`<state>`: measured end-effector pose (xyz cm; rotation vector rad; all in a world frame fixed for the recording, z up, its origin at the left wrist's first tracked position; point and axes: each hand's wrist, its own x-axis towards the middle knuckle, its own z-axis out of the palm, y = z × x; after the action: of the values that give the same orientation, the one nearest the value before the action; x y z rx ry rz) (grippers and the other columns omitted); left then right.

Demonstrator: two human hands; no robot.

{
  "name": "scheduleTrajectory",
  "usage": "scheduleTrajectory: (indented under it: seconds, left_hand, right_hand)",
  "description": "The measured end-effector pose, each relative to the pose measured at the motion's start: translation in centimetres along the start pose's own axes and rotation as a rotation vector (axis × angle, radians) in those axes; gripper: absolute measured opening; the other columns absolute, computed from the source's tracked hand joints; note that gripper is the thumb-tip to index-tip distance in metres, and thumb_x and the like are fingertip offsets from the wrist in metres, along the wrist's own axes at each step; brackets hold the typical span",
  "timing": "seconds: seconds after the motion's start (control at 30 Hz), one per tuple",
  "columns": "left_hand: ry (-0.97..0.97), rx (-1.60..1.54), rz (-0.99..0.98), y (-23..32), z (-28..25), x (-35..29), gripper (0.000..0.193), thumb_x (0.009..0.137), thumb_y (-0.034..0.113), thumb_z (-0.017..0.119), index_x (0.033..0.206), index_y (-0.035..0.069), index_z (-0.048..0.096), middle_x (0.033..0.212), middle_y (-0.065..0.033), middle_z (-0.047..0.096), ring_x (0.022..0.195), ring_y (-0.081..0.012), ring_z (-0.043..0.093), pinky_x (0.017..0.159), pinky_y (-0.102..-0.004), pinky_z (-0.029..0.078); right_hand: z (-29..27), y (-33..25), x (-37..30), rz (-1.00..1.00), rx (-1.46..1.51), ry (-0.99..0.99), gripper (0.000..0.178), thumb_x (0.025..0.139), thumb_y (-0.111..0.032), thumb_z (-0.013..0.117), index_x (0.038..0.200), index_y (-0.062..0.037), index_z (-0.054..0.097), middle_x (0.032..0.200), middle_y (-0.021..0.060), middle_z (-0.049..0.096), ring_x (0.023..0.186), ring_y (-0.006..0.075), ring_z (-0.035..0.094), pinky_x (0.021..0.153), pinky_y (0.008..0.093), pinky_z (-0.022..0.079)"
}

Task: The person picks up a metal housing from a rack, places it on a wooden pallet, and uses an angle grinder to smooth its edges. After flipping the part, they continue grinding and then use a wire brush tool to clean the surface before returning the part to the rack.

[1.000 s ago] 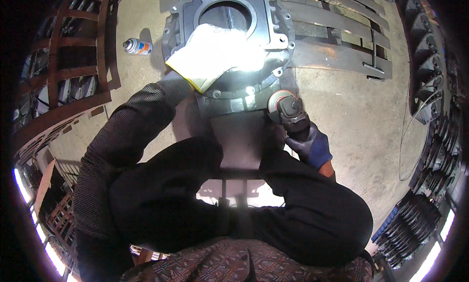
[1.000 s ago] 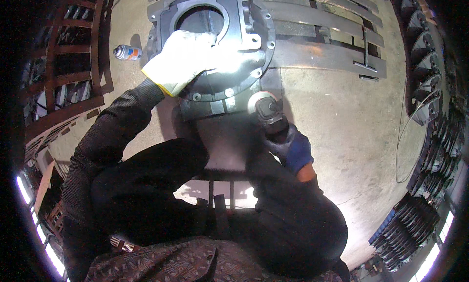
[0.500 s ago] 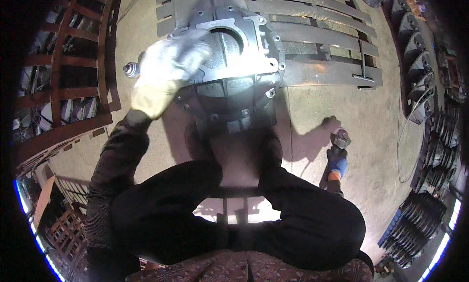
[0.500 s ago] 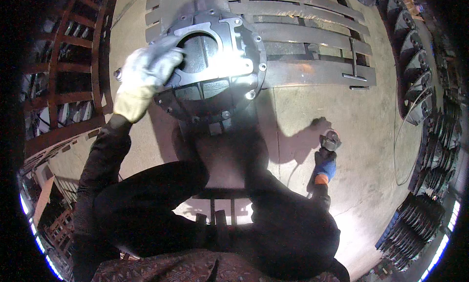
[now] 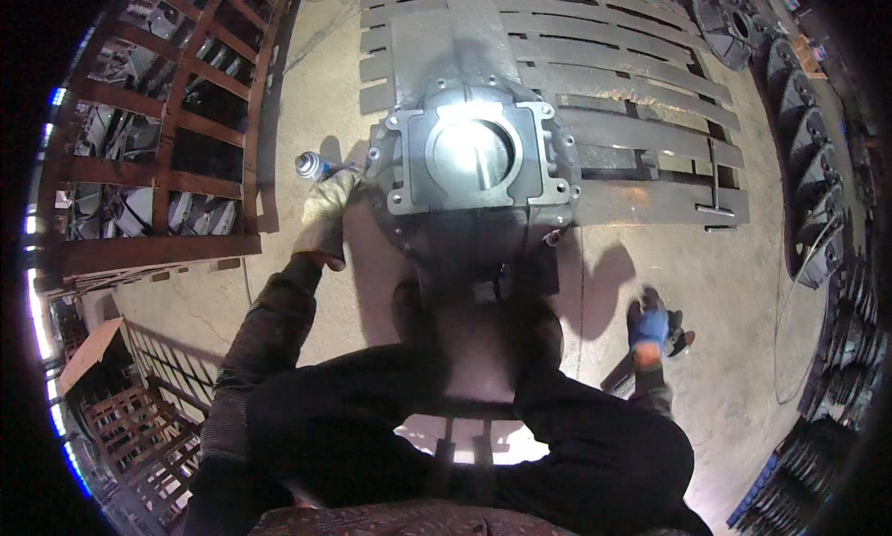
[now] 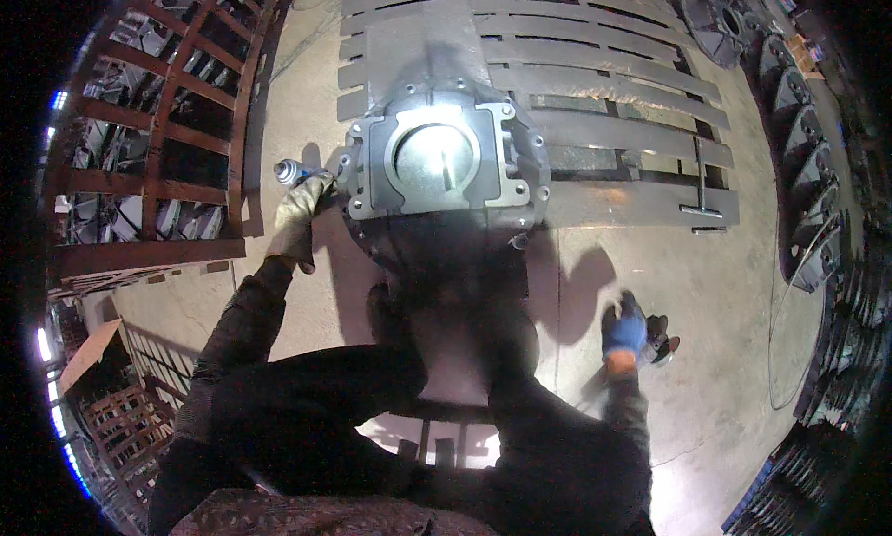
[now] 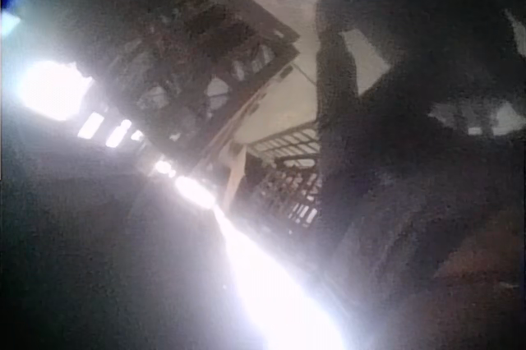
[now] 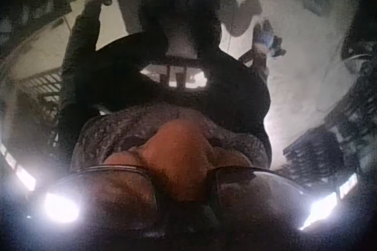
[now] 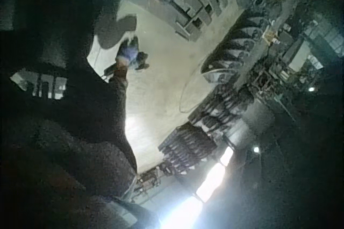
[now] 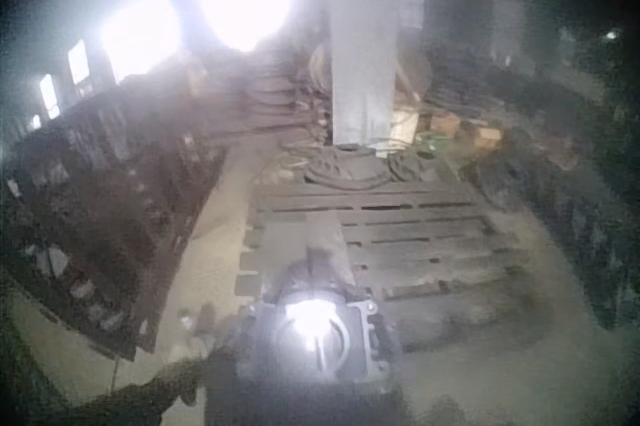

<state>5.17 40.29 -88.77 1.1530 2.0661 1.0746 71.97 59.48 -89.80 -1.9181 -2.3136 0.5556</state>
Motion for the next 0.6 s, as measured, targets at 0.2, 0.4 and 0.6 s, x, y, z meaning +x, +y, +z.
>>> scheduleTrajectory:
  seconds: [0.2,0.4,0.6]
  left_hand:
    - [-0.13,-0.139,0.037,-2.5,2.7,2.9,0.055,0.098,0.026,0.07,0.144,0.0,0.055,0.141,-0.0071,0.06,0.132,-0.0207,0.055,0.116,-0.0347,0.042]
    - [0.049,-0.443,-0.505,1.1,5.2,3.9,0.033,0.106,0.026,0.061,0.122,0.0,0.071,0.106,-0.0025,0.071,0.093,-0.0122,0.063,0.08,-0.0289,0.051]
    - [-0.028,0.076,-0.212,1.5,4.4,1.1,0.038,0.107,0.032,0.06,0.128,0.003,0.07,0.106,-0.0074,0.075,0.099,-0.0227,0.07,0.086,-0.036,0.054]
  right_hand:
    - [6.4,-14.2,14.6,-0.248,0.953,-0.099,0.043,0.104,-0.024,0.069,0.14,-0.0006,0.062,0.135,0.0146,0.068,0.123,0.0225,0.063,0.107,0.0353,0.049]
    - [10.3,-18.8,18.0,-0.211,0.991,-0.046,0.042,0.11,-0.028,0.058,0.139,0.0015,0.062,0.136,0.0143,0.067,0.124,0.0217,0.061,0.105,0.0357,0.049]
    - [5.6,-20.5,12.8,-0.185,1.334,-0.201,0.048,0.112,-0.032,0.053,0.149,0.0001,0.054,0.129,0.0118,0.071,0.113,0.0202,0.069,0.097,0.034,0.055]
